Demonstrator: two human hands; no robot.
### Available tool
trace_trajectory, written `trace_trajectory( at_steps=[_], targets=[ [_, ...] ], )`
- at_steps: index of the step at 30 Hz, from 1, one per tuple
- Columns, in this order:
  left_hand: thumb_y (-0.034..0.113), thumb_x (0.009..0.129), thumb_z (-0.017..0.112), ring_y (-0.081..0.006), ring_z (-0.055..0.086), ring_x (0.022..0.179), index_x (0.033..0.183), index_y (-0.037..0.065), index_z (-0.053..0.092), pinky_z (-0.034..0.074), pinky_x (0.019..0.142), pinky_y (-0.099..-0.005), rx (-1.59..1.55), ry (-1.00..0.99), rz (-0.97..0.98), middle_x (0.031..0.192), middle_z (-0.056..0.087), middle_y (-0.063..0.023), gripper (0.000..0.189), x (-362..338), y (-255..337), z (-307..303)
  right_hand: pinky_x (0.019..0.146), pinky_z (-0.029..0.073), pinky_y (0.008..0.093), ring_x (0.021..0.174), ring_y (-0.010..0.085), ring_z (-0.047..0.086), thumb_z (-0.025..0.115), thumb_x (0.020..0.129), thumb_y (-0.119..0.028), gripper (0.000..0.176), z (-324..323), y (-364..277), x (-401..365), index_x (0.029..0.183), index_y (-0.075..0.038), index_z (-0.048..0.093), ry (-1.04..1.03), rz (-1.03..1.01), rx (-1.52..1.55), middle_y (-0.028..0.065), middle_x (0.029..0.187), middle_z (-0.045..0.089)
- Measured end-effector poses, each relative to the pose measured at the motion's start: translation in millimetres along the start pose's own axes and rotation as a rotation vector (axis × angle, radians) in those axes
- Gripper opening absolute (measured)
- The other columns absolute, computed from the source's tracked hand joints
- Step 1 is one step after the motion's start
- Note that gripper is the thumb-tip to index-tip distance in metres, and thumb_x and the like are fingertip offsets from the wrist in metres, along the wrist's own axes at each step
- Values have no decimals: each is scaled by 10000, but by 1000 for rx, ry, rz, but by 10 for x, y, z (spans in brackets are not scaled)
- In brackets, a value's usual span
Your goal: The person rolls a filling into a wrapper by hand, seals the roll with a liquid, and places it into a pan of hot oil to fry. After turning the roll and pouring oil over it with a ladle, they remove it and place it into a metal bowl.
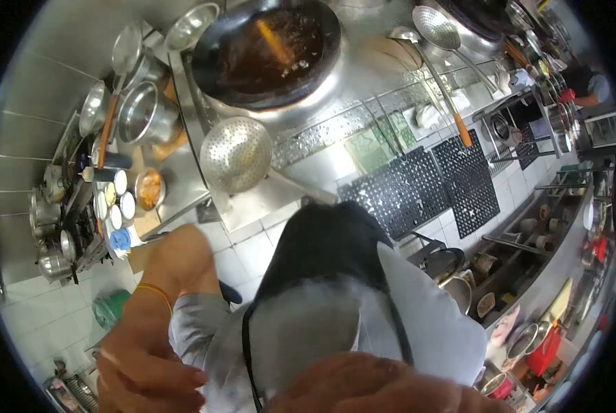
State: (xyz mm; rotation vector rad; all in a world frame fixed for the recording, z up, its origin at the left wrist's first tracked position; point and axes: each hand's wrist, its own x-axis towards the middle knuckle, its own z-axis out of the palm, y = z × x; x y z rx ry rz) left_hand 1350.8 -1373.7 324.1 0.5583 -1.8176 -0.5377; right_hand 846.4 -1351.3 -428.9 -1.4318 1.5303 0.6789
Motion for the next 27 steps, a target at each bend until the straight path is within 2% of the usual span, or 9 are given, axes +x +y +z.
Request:
trace_trajectory(
  at_steps=[2,5,10,12,14,17,19,23,27],
  targets=[
    [37,886,646,-217,565,693,1016,117,519,555,576,-364,-147,-68,154,837,549,-75,199,39,-228,-13,703,553,418,833,267,667,590,977,-293,333,-8,-8,29,1186,-42,653,1,22,105,142,985,671],
    [115,893,661,-230,585,697,974,113,539,558,569,-380,-80,-77,108,836,570,-83,146,90,-215,-8,644,561,397,767,246,659,593,978,-282,311,-165,-32,79,1185,-55,644,34,33,322,114,940,661],
    [31,875,695,-217,585,669,1279,153,499,526,495,-382,-181,-98,358,958,559,-77,465,101,-414,-32,546,576,361,658,211,647,598,979,-264,278,-993,-497,306,1183,-78,629,164,-84,1099,66,865,643],
    [-3,868,708,-213,585,657,1401,169,483,513,466,-383,-246,-112,539,1007,555,-75,603,55,-565,-65,412,522,348,549,176,615,618,967,-213,292,-1369,-816,367,1171,-9,659,348,-68,1172,96,781,645],
    [-37,861,722,-208,584,646,1523,185,467,500,436,-383,-267,-118,615,1056,550,-73,743,30,-603,-87,457,539,341,578,182,624,605,974,-246,251,-1692,-1055,225,1131,-53,637,357,-70,1129,71,792,638],
    [-71,831,726,-190,565,601,1485,137,493,475,436,-363,-188,-44,513,1036,544,-61,725,-66,-475,-109,492,556,408,647,210,661,600,963,-249,273,-1653,-923,408,1156,-63,650,227,-40,1140,86,838,662],
    [24,858,706,-204,571,629,1310,129,516,504,480,-371,-178,-34,391,968,552,-67,501,-117,-390,-169,451,545,418,619,221,666,573,961,-265,322,-1398,-465,915,1171,-43,675,-20,-31,1221,104,838,681],
    [213,910,668,-231,583,685,958,112,562,561,568,-388,-148,10,153,832,567,-81,154,-219,-237,-282,532,549,459,684,263,677,561,966,-281,312,-1045,-455,759,1144,-52,677,224,-57,503,109,842,686],
    [296,934,662,-217,578,687,1083,132,569,567,567,-387,-95,-1,291,871,569,-85,241,-325,-372,-369,612,553,500,748,304,687,549,971,-297,306,-855,-343,805,1116,-60,678,256,-121,214,114,847,690]
  ],
)
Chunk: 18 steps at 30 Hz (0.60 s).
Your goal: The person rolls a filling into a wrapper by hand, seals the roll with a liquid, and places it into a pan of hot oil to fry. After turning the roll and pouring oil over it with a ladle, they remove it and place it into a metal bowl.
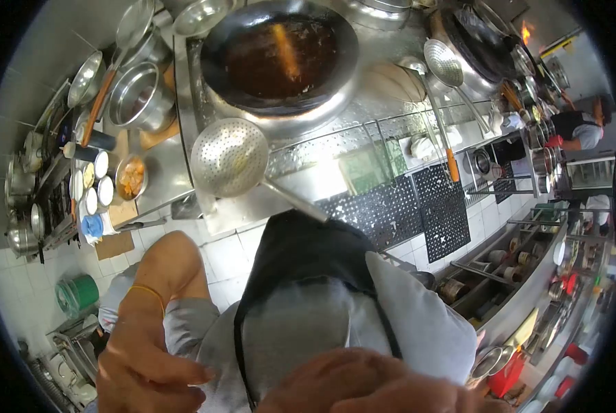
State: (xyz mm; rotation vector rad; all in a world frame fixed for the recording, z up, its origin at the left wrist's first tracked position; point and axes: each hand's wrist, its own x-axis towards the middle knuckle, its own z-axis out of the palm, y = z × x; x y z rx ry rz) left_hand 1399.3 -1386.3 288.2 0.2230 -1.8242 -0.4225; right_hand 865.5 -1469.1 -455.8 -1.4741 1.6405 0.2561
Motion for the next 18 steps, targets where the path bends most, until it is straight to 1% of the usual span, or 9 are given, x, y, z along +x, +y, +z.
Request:
trace_trajectory(
  at_steps=[2,5,7,8,9,11,14,16,18],
  targets=[
    [298,945,652,-208,579,703,1149,140,556,572,571,-392,-86,131,-30,927,581,-98,275,-21,-14,54,652,556,520,781,325,692,543,973,-305,305,26,58,34,1102,-65,679,13,-25,-45,116,849,693],
    [283,981,598,-196,585,743,1228,126,522,574,575,-388,-116,37,-36,1034,591,-123,302,-97,-65,-1,713,559,551,829,356,700,534,976,-317,305,1,118,86,1081,-71,679,69,-118,-117,119,852,696],
    [43,876,683,-185,562,636,1359,122,527,501,484,-362,-28,170,10,1037,561,-79,513,-58,-133,122,753,561,571,862,377,705,528,979,-326,306,-13,179,155,1067,-75,680,121,-195,-136,122,854,698],
    [-16,852,703,-182,555,608,1392,121,528,482,461,-354,-3,203,39,1038,554,-68,585,-51,-164,149,773,562,582,878,387,708,525,980,-330,307,-27,180,240,1060,-78,680,144,-222,-112,123,856,700],
    [-75,827,724,-178,548,580,1425,121,528,463,438,-346,23,237,68,1040,547,-57,659,-43,-194,179,761,561,580,863,373,706,521,986,-321,292,-71,39,269,1059,-88,682,47,26,231,120,827,693],
    [-69,833,723,-176,544,574,1436,124,520,460,437,-342,17,233,121,1046,550,-58,665,-53,-242,186,737,560,577,834,346,704,512,997,-303,267,-208,-260,356,1057,-110,686,-24,551,897,114,769,679],
    [-51,844,723,-177,546,570,1483,136,486,460,436,-346,16,209,133,1057,554,-60,707,-97,-196,184,726,566,438,874,229,709,620,917,-290,161,-723,-757,-55,919,-153,704,-125,352,639,40,881,726],
    [-31,854,722,-182,555,573,1512,147,463,469,440,-361,17,202,133,1066,557,-62,729,-97,-167,194,729,567,440,880,238,711,612,919,-286,168,-753,-794,-97,932,-150,710,-100,276,556,52,895,728],
    [77,909,663,-187,568,641,1435,138,474,509,495,-376,-2,148,117,1074,568,-83,562,-121,-134,185,731,568,442,885,246,713,605,921,-281,177,-652,-730,-130,945,-146,716,-57,225,476,63,909,730]
  ],
)
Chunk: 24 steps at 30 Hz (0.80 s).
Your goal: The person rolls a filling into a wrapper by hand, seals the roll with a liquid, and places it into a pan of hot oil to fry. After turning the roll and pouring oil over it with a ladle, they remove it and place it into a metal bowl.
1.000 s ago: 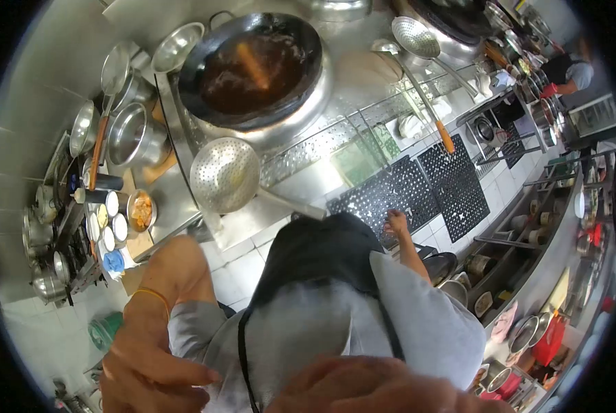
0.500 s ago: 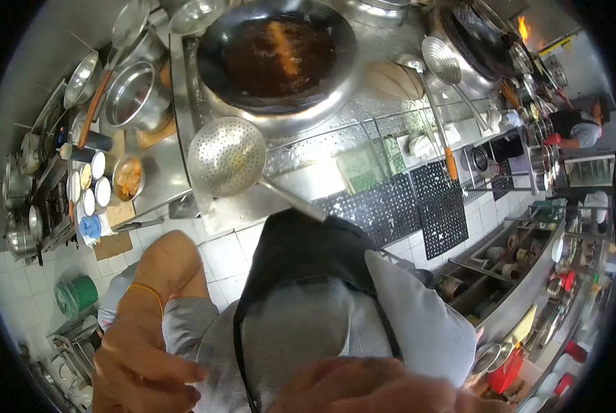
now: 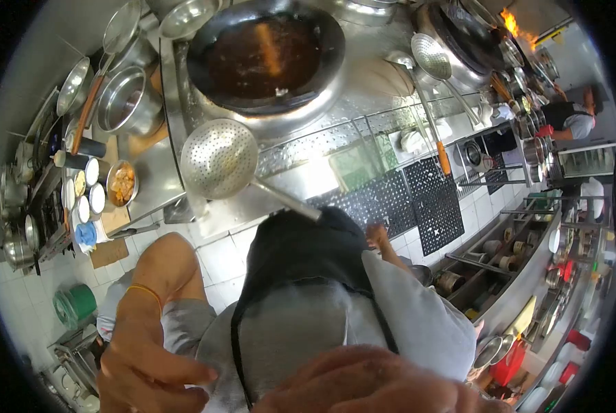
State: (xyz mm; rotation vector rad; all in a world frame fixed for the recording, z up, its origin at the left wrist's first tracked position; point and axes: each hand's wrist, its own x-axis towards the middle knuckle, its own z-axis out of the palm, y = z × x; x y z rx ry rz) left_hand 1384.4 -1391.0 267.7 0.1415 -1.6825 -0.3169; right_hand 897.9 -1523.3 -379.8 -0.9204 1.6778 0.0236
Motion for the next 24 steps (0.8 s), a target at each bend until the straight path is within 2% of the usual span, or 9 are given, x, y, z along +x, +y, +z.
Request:
trace_trajectory(
  at_steps=[2,5,8,11,14,17,18,20,24],
  targets=[
    [269,1010,546,-188,585,769,1256,109,519,577,598,-388,-37,-114,-40,1080,585,-126,295,-46,75,-96,734,570,444,890,254,716,597,924,-277,187,67,210,108,958,-142,721,26,-51,-152,75,923,731],
    [237,1014,534,-189,610,775,1295,110,513,606,664,-424,-146,-162,-100,1089,590,-130,309,-51,163,-171,738,572,447,899,267,719,585,927,-270,204,96,609,274,978,-136,730,52,-122,-421,93,944,734],
    [221,1023,526,-194,625,763,1326,105,498,618,727,-440,-185,-172,-33,1127,598,-150,326,-199,372,-139,742,574,450,907,279,722,573,931,-264,222,111,791,358,997,-130,738,64,-151,-552,110,964,737],
    [223,1037,511,-191,626,743,1353,96,479,619,755,-442,-273,-189,-175,1163,601,-186,343,-52,307,-128,746,576,453,915,291,725,562,934,-257,242,106,850,430,1017,-124,747,78,-175,-624,127,985,739],
    [250,1048,501,-186,604,715,1368,88,462,598,655,-408,-165,-196,-50,1147,600,-206,361,-111,255,-125,750,579,456,923,304,728,550,938,-250,263,91,816,450,1036,-118,755,96,-194,-664,145,1006,742],
    [243,1044,493,-170,567,674,1374,91,454,556,560,-383,-248,-137,-136,1043,585,-156,365,-15,229,-126,755,581,458,931,316,731,538,941,-243,285,55,779,557,1056,-112,763,123,-225,-710,162,1027,744],
    [246,1044,486,-162,553,666,1364,95,457,530,537,-364,-249,-139,-105,1012,568,-130,355,-23,197,-123,756,582,459,934,320,733,534,943,-241,292,52,800,676,1062,-110,766,142,-253,-760,168,1034,745],
    [253,1045,473,-146,524,650,1344,101,462,479,490,-328,-247,-142,-49,950,532,-79,336,-39,138,-125,757,579,457,926,322,732,540,939,-253,289,129,539,430,1046,-101,762,122,-198,-590,167,1013,743],
    [272,1037,480,-141,514,665,1278,124,484,456,507,-312,-318,-160,-95,884,484,-33,283,-69,97,-265,759,574,451,910,326,731,553,931,-277,290,263,413,333,1015,-84,753,119,-180,-482,164,972,739]
  ],
)
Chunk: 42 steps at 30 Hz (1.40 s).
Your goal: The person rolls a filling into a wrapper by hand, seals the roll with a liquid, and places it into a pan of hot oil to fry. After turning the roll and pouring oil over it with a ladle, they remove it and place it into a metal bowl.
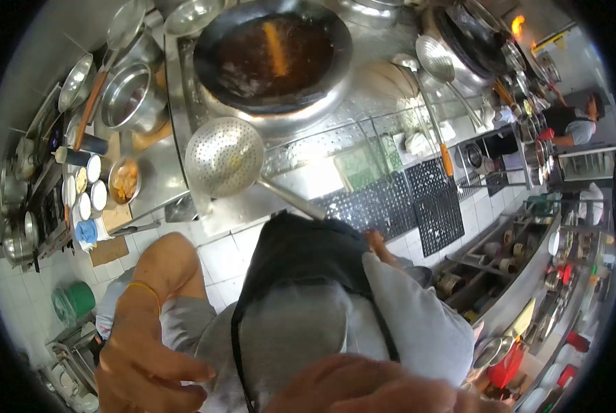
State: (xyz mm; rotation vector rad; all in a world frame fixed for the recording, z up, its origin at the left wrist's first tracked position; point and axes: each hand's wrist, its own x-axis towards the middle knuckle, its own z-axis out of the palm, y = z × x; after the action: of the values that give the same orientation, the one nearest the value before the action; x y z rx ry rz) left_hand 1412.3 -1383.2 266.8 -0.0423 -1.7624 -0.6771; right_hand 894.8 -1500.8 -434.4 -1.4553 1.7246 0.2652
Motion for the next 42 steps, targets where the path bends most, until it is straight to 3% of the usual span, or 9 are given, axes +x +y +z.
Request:
trace_trajectory(
  at_steps=[8,13,15,18,21,24,30,34,42],
  targets=[
    [435,1011,535,-218,571,824,1234,180,500,548,582,-446,306,28,-209,1094,559,-99,340,-40,203,-138,764,563,440,878,333,729,579,915,-324,320,873,568,458,952,-48,735,66,-128,-98,158,890,731],
    [204,972,608,-242,624,899,1057,17,675,499,798,-361,1403,380,-324,1021,647,-102,215,-285,-1247,-372,766,561,469,910,376,726,544,931,-317,350,601,133,-20,913,-30,744,36,17,-70,214,1009,738],
    [166,952,700,-275,649,987,1000,3,764,516,859,-363,1183,474,-705,984,704,-144,182,-474,-2107,-407,761,562,479,899,389,723,536,926,-307,350,493,-134,-190,897,-26,744,13,64,5,228,1013,736],
    [160,963,702,-275,671,973,1070,52,777,501,878,-380,1483,268,-729,1038,736,-132,170,-1299,-3061,-455,739,556,492,860,408,715,539,893,-285,332,689,-134,-43,886,-21,740,21,-36,23,245,963,729],
    [137,946,696,-286,633,920,1056,32,779,439,927,-424,1535,244,-749,975,724,-134,174,-1652,-3333,-410,717,549,505,820,426,707,542,860,-264,315,788,-223,129,874,-16,737,105,-216,-18,261,914,721],
    [135,931,714,-280,626,914,1062,44,785,441,890,-420,1568,159,-731,957,727,-120,176,-1516,-3322,-424,756,550,497,855,434,710,536,860,-290,360,922,-397,406,896,7,736,59,160,344,284,924,719],
    [166,854,805,-244,648,904,985,60,801,434,858,-382,1710,177,-678,932,740,-84,168,-1477,-3466,-390,728,563,468,789,341,705,525,953,-338,404,348,-969,749,1014,-3,741,231,-59,543,197,841,716],
    [199,833,829,-256,645,884,950,68,790,439,845,-393,1752,155,-655,922,747,-76,179,-1474,-3525,-324,743,566,468,961,332,689,600,981,-304,631,-95,-1401,1022,1546,-105,404,131,181,1421,182,1175,665],
    [238,852,804,-298,608,867,887,80,766,439,802,-432,1830,108,-564,909,739,-45,166,-1549,-3575,-502,908,538,487,1186,334,596,602,983,-255,699,-521,-1823,1626,1587,-80,297,232,184,1840,225,1493,475]
  ],
)
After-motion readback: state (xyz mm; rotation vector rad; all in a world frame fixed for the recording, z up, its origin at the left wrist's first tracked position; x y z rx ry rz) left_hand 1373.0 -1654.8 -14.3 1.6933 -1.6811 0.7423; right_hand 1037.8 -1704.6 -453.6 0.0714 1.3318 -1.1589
